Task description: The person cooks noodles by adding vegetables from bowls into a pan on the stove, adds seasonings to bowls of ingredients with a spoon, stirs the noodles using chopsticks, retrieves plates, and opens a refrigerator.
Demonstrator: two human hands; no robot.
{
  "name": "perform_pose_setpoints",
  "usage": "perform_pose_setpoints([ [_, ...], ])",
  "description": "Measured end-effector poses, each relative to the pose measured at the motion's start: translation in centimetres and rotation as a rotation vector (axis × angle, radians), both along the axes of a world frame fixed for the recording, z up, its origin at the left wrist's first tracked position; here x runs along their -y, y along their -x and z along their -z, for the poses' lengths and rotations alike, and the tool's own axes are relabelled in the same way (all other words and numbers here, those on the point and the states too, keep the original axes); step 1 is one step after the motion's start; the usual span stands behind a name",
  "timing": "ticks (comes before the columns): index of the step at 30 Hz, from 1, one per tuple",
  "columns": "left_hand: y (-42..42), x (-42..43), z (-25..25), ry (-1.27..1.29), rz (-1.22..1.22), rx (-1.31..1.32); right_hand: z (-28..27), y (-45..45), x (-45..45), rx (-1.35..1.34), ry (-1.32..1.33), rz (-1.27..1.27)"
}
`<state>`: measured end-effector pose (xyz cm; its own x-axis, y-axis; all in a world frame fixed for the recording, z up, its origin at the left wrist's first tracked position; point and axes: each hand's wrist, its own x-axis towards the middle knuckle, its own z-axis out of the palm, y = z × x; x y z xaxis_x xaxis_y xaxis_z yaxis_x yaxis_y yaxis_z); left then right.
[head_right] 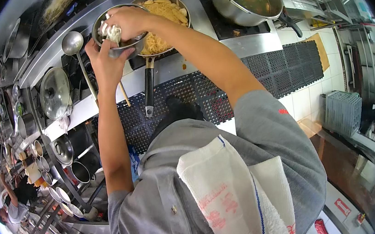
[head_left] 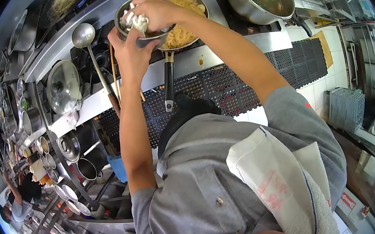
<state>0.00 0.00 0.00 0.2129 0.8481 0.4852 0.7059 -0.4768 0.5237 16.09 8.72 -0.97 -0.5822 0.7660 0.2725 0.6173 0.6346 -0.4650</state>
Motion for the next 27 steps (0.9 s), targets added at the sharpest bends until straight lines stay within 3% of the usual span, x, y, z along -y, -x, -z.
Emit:
perform_pose_setpoints([
  [2, -0.1, -0.1, -0.4, -0.005, 0.020, 0.025, -0.1, -0.3, -0.2, -0.201, -0.035, -0.019],
  [12, 0.2, -2.4, 0.8, 0.010, -0.013, 0.006, 2.3, -1.0, -4.8, -0.420, -0.062, -0.049],
  [19, 1.3, -1.8, 0.9, -0.001, -0.058, -0.024, -2.9, -4.3, -4.5, -0.645, 0.093, 0.068],
  [21, 2.4, -1.4, 0.7, -0.030, -0.079, -0.036, -1.7, -5.5, -4.6, -0.590, 0.060, 0.090],
  [23, 3.6, -0.8, 0.7, -0.031, -0.153, -0.056, 2.4, -6.1, -5.1, -0.387, 0.184, 0.144],
  [24, 4.1, -0.5, 0.9, 0.001, -0.185, -0.050, 3.7, -6.5, -4.8, -0.196, 0.083, 0.158],
  [27, 5.1, 0.1, 0.8, 0.014, -0.236, -0.054, 6.4, -4.6, -3.2, 0.059, 0.175, 0.213],
])
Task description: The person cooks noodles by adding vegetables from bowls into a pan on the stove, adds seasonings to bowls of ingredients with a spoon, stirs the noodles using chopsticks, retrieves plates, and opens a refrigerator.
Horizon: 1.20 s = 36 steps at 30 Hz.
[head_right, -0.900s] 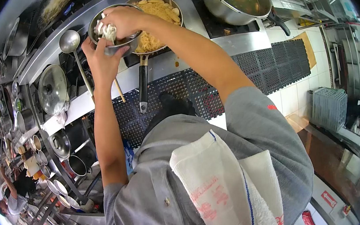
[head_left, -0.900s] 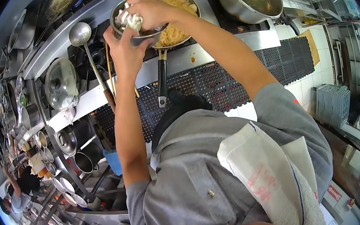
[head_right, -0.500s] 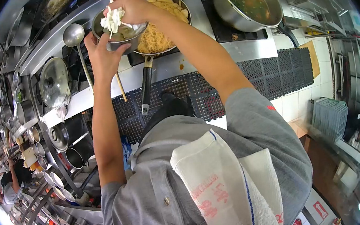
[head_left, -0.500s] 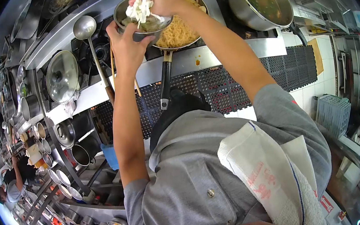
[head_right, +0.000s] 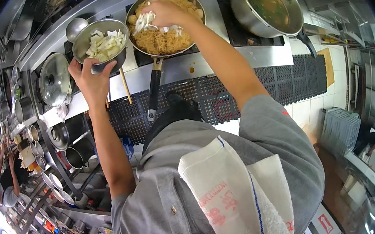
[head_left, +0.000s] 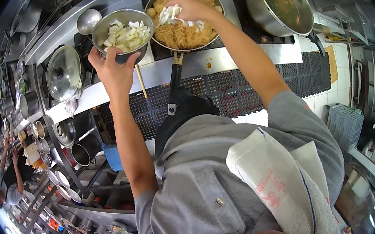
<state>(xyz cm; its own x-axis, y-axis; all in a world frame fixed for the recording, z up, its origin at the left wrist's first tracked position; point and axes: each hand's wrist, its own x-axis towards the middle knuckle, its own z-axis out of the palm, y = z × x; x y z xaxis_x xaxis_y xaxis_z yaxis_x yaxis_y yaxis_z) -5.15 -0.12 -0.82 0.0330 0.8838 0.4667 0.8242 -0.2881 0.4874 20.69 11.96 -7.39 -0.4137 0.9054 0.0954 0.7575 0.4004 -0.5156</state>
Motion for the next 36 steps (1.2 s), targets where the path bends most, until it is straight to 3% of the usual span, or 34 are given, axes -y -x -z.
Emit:
perform_pose_setpoints([
  [4, 0.2, 0.9, -0.4, 0.050, -0.024, 0.039, 2.2, 0.8, -2.6, 0.014, 0.038, -0.082],
  [6, 0.2, 1.1, -0.4, 0.046, -0.022, 0.038, 2.2, 0.7, -3.8, 0.122, -0.059, 0.136],
  [14, 0.4, 1.3, 0.0, 0.024, 0.047, 0.097, 2.9, -4.5, -6.6, 0.293, 0.101, 0.017],
  [16, 0.4, 1.2, 0.1, -0.003, 0.075, 0.123, -0.4, -3.4, -5.1, 0.291, 0.142, 0.060],
  [18, 0.2, 1.0, 0.4, -0.009, 0.082, 0.128, -4.5, -1.7, -3.2, 0.010, -0.105, 0.037],
  [22, -0.9, 0.6, 1.1, -0.033, 0.151, 0.160, -8.3, 5.9, 1.3, -0.030, -0.087, -0.323],
  [24, -1.8, 0.8, 0.9, -0.070, 0.148, 0.214, -8.7, 9.7, 4.7, 0.378, 0.040, -0.271],
  [25, -2.0, 0.9, 0.7, -0.077, 0.163, 0.134, -7.4, 10.8, 4.4, 0.324, 0.059, -0.237],
  [28, -2.4, 1.1, 1.8, -0.074, 0.128, 0.208, -5.0, 11.8, 4.7, 0.246, 0.083, -0.178],
  [29, -2.2, 1.3, 2.1, -0.084, 0.120, 0.107, -4.5, 11.8, 4.6, 0.213, 0.086, -0.164],
  [36, -3.1, -0.2, 1.7, -0.022, 0.170, 0.159, -6.8, 8.9, 2.6, 0.024, -0.070, -0.213],
])
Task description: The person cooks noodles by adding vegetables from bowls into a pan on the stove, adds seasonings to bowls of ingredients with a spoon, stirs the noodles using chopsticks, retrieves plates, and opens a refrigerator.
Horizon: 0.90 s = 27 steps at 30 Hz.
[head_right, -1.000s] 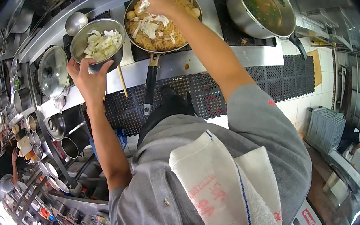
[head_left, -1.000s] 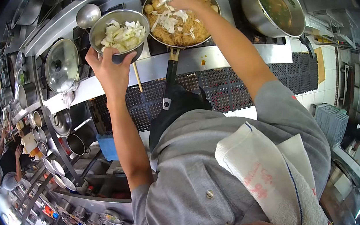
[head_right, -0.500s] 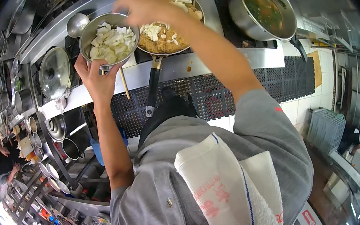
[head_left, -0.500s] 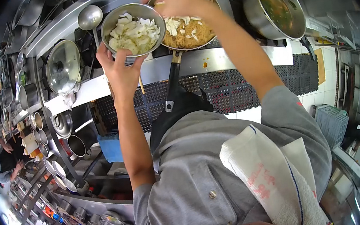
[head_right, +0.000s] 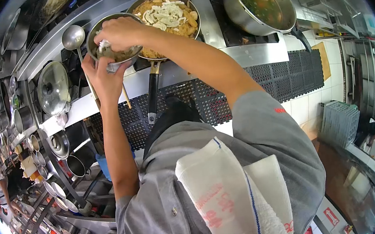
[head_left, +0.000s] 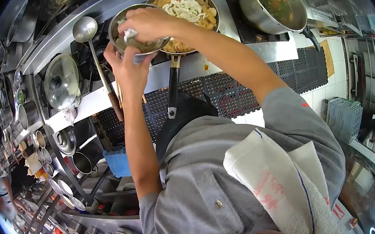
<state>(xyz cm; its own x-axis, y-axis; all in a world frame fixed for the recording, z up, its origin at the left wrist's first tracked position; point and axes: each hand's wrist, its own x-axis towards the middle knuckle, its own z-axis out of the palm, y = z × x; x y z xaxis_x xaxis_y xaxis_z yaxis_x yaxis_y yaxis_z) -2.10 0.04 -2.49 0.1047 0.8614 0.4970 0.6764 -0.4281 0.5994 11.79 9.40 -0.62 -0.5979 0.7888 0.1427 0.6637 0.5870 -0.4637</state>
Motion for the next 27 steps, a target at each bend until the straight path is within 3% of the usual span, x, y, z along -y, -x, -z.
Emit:
perform_pose_setpoints([
  [4, -0.7, -0.6, -0.6, -0.038, 0.019, -0.043, 0.3, -1.0, -0.9, 0.002, -0.059, -0.031],
  [6, -0.6, -0.8, -0.6, -0.046, 0.011, -0.057, -1.9, -2.5, -1.0, -0.222, 0.161, 0.065],
  [8, -0.1, -0.6, -0.6, -0.049, -0.004, -0.079, -0.8, -4.4, -3.0, -0.439, 0.052, 0.061],
  [10, 0.4, -0.6, -0.6, -0.046, -0.032, -0.068, -4.2, -6.9, -2.2, -0.340, 0.018, 0.119],
  [11, 1.0, -0.6, -0.3, -0.012, -0.039, -0.063, -3.2, -7.9, -2.5, -0.340, 0.018, 0.118],
  [13, 2.0, -0.5, 0.2, -0.031, -0.056, -0.068, 0.4, -9.6, -3.6, -0.050, 0.020, 0.181],
  [19, 3.2, 0.4, 0.0, -0.042, -0.077, -0.084, 4.1, -12.1, -2.5, 0.117, 0.045, 0.082],
  [23, 3.3, 0.6, 0.2, 0.004, -0.070, -0.064, 3.7, -11.8, -2.6, 0.016, 0.164, 0.199],
  [26, 3.4, 0.4, 0.7, -0.023, -0.033, -0.027, 2.9, -11.9, -3.0, 0.055, 0.139, 0.097],
  [27, 3.5, 0.3, 0.8, -0.028, -0.032, -0.030, 2.3, -11.3, -3.2, 0.052, -0.007, 0.104],
])
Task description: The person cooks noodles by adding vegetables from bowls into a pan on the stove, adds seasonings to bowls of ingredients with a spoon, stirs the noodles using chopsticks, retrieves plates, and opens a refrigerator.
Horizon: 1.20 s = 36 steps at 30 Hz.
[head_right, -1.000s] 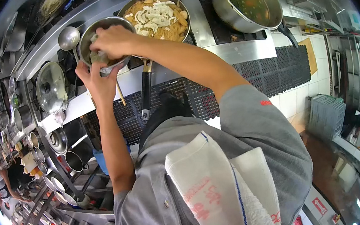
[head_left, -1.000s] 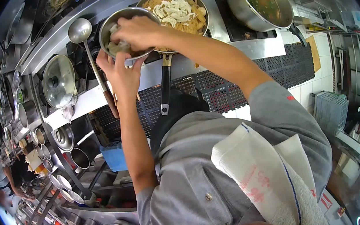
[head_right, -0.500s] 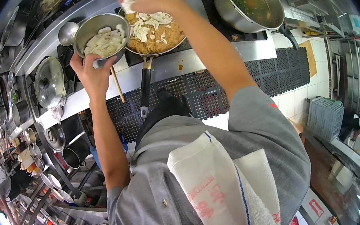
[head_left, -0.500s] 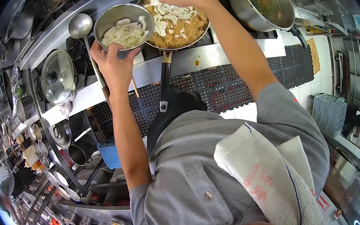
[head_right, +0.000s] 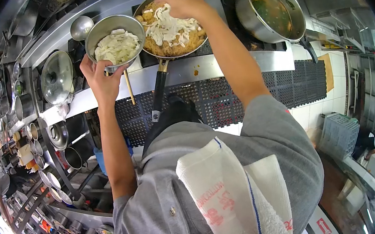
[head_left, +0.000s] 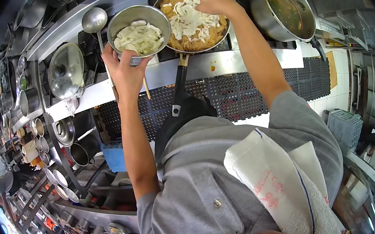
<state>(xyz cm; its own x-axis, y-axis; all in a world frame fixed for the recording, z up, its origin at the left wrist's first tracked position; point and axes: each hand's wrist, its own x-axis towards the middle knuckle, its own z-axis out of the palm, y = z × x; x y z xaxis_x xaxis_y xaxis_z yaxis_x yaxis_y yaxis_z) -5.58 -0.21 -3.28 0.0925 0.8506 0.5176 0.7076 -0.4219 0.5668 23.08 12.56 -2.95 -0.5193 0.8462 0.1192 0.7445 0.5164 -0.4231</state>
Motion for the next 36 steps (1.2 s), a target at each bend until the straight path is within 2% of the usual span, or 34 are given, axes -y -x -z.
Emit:
perform_pose_setpoints([
  [1, -0.1, 0.0, 0.1, -0.015, 0.020, 0.007, -1.4, 1.2, 0.3, 0.006, -0.142, 0.007],
  [3, -0.5, -0.1, 0.2, -0.028, 0.056, 0.013, -4.5, 5.7, 1.9, -0.178, 0.226, -0.050],
  [4, -1.0, 0.0, 0.0, -0.013, 0.056, 0.025, -4.0, 7.8, 2.6, -0.145, 0.156, -0.169],
  [5, -1.6, 0.2, -0.2, 0.003, 0.059, 0.037, -3.0, 9.6, 3.5, -0.109, 0.088, -0.284],
  [7, -2.8, 0.4, -0.5, -0.033, 0.079, 0.116, -2.3, 13.1, 6.2, 0.241, -0.022, -0.072],
  [9, -2.6, 0.5, 0.2, -0.036, 0.092, 0.084, 3.1, 15.3, 4.6, 0.028, 0.182, -0.006],
  [10, -2.5, 0.9, 0.3, -0.021, 0.076, 0.084, 0.3, 14.1, 6.0, 0.056, 0.101, -0.097],
  [11, -2.4, 1.1, 0.4, -0.024, 0.086, 0.086, 3.2, 14.7, 5.4, 0.059, -0.015, -0.173],
  [13, -2.4, 1.5, 0.2, 0.069, 0.095, 0.072, 2.5, 14.0, 5.2, 0.022, 0.024, -0.194],
  [15, -2.3, 1.4, 0.4, 0.077, 0.070, 0.080, 1.0, 12.7, 4.7, -0.090, -0.080, -0.192],
  [16, -2.1, 1.1, 0.5, 0.061, 0.063, 0.061, 0.1, 12.3, 3.9, -0.130, -0.023, -0.226],
  [17, -2.0, 0.9, 0.6, 0.047, 0.056, 0.041, 0.5, 11.9, 2.9, -0.257, -0.113, -0.241],
  [18, -2.2, 0.8, 0.0, 0.030, 0.041, -0.033, -1.4, 11.3, 2.3, -0.170, -0.004, -0.244],
  [22, -2.4, 0.1, -0.6, 0.018, 0.011, 0.003, -3.1, 6.7, -0.6, -0.519, -0.069, -0.182],
  [23, -2.1, 0.2, -0.5, 0.018, 0.002, 0.006, -4.0, 5.3, -1.0, -0.346, 0.054, -0.100],
  [25, -1.5, 0.2, -0.3, 0.000, -0.003, 0.010, -6.4, 3.4, 0.0, -0.282, 0.068, -0.026],
  [31, 0.3, 2.4, -0.1, 0.054, -0.066, 0.037, 0.6, 1.8, -3.9, -0.044, 0.207, 0.138],
  [32, 0.7, 2.9, -0.2, 0.055, -0.075, 0.035, 1.4, 1.4, -4.7, 0.107, 0.140, 0.070],
  [35, 1.6, 4.7, -0.5, 0.051, -0.098, 0.042, 2.8, -0.1, -5.4, 0.012, 0.060, 0.135],
  [36, 2.1, 5.5, -0.6, 0.036, -0.120, 0.010, 3.3, -0.1, -5.8, 0.064, 0.063, 0.178],
])
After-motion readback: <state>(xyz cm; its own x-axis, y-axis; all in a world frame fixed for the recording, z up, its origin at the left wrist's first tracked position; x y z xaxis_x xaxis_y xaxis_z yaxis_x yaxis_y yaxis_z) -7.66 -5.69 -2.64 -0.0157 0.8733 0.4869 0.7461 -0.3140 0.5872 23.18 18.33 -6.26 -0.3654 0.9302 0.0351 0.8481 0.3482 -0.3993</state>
